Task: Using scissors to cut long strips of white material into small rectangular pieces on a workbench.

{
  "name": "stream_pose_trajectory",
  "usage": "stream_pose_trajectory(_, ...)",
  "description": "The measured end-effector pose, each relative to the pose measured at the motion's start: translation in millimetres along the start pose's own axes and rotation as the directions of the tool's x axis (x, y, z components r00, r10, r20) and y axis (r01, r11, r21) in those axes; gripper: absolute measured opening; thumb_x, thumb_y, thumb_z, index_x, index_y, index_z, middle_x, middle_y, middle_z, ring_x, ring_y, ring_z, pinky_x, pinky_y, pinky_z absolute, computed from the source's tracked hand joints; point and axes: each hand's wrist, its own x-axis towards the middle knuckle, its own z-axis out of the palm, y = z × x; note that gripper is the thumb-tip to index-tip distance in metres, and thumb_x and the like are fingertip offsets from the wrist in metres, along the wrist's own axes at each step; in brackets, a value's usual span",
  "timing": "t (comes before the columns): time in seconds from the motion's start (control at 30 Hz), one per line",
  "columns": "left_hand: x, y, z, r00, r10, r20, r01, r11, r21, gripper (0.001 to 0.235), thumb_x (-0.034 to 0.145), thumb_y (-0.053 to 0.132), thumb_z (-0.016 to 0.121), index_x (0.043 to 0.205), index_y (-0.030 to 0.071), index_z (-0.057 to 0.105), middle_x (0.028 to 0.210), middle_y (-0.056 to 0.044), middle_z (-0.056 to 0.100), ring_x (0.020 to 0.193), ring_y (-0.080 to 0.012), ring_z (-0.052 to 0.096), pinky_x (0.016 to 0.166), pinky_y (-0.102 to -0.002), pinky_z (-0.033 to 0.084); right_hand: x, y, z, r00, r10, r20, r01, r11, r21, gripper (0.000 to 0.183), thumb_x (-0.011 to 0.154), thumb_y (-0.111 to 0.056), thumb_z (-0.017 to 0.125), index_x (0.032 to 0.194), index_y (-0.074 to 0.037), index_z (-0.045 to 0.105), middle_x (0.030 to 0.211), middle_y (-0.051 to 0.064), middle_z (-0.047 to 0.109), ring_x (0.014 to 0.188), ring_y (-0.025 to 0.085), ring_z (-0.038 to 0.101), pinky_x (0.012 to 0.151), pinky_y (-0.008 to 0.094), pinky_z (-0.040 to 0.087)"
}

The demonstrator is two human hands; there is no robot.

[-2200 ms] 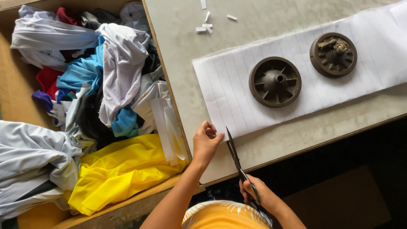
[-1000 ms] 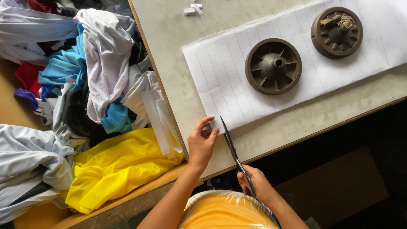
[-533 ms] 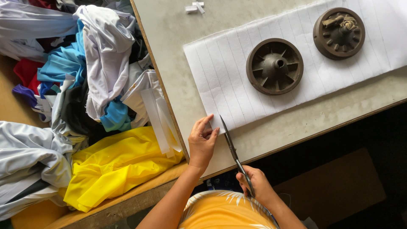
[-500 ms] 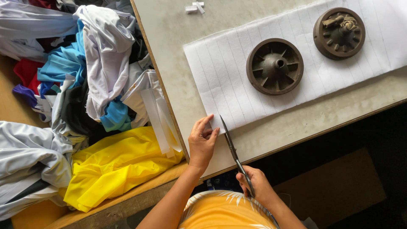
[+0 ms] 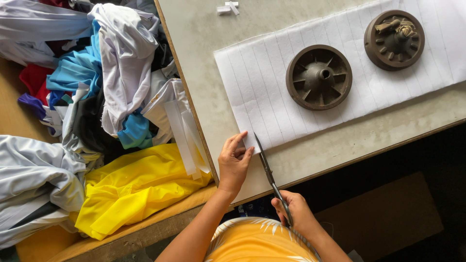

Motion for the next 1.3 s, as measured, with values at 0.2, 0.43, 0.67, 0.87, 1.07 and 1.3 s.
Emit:
stream_pose_trajectory(0.2,1,-1,-1,1.000,0.013,-0.003,-0.013,1.000,0.005,0.043,0.090,0.007,0.077,0.132,0.011,0.067,0.124,-0.006,0.063,0.084,-0.0136,0.077,0.083,-0.021,0.065,9,-15,1,0.996,0.087,-0.001,-0.087,0.996,-0.032,0.060,0.079,-0.066,0.062,0.067,-0.008,0.054,0.047,0.004,0.057,0.040,0.013,0.054,0.045,0.028,0.044)
stream_pose_trajectory(0.43,0,1,-1,1.000,-0.015,0.009,0.015,1.000,-0.009,0.043,0.091,0.009,0.076,0.132,0.011,0.067,0.123,-0.006,0.063,0.084,-0.0134,0.077,0.083,-0.020,0.064,17,-11,3,0.999,0.045,0.010,-0.045,0.999,0.010,0.055,0.084,-0.060,0.064,0.069,-0.008,0.053,0.046,0.003,0.053,0.039,0.014,0.053,0.043,0.029,0.047)
stream_pose_trajectory(0.67,3,7,-2,0.997,-0.072,0.015,0.072,0.997,-0.005,0.041,0.090,0.009,0.077,0.130,0.012,0.068,0.123,-0.006,0.064,0.085,-0.0148,0.078,0.082,-0.021,0.064,15,-18,2,0.999,0.044,-0.003,-0.045,0.999,-0.027,0.056,0.084,-0.060,0.064,0.067,-0.008,0.053,0.042,0.004,0.053,0.036,0.013,0.051,0.043,0.028,0.042)
stream_pose_trajectory(0.87,48,30,-15,0.983,-0.179,-0.032,0.180,0.983,0.030,0.033,0.087,0.006,0.077,0.119,0.012,0.075,0.115,-0.006,0.072,0.096,-0.0172,0.078,0.089,-0.024,0.064,7,-35,1,0.995,0.100,-0.016,-0.100,0.995,0.001,0.057,0.084,-0.060,0.065,0.066,-0.007,0.054,0.041,0.005,0.054,0.039,0.012,0.047,0.045,0.028,0.040)
stream_pose_trajectory(1.07,47,29,-16,0.987,-0.163,-0.014,0.164,0.985,0.050,0.035,0.088,0.006,0.076,0.123,0.013,0.074,0.116,-0.003,0.070,0.092,-0.0173,0.077,0.087,-0.022,0.063,20,-32,2,0.996,0.091,-0.017,-0.091,0.995,-0.030,0.060,0.082,-0.064,0.062,0.065,-0.008,0.053,0.041,0.005,0.054,0.039,0.012,0.047,0.048,0.028,0.039)
stream_pose_trajectory(1.3,48,19,-15,0.993,-0.113,-0.016,0.113,0.992,0.056,0.035,0.089,0.006,0.076,0.123,0.012,0.074,0.111,-0.004,0.069,0.088,-0.0171,0.077,0.084,-0.022,0.064,26,-26,2,0.997,0.067,-0.024,-0.068,0.997,-0.032,0.058,0.083,-0.062,0.064,0.065,-0.008,0.054,0.040,0.005,0.055,0.039,0.011,0.046,0.045,0.028,0.038)
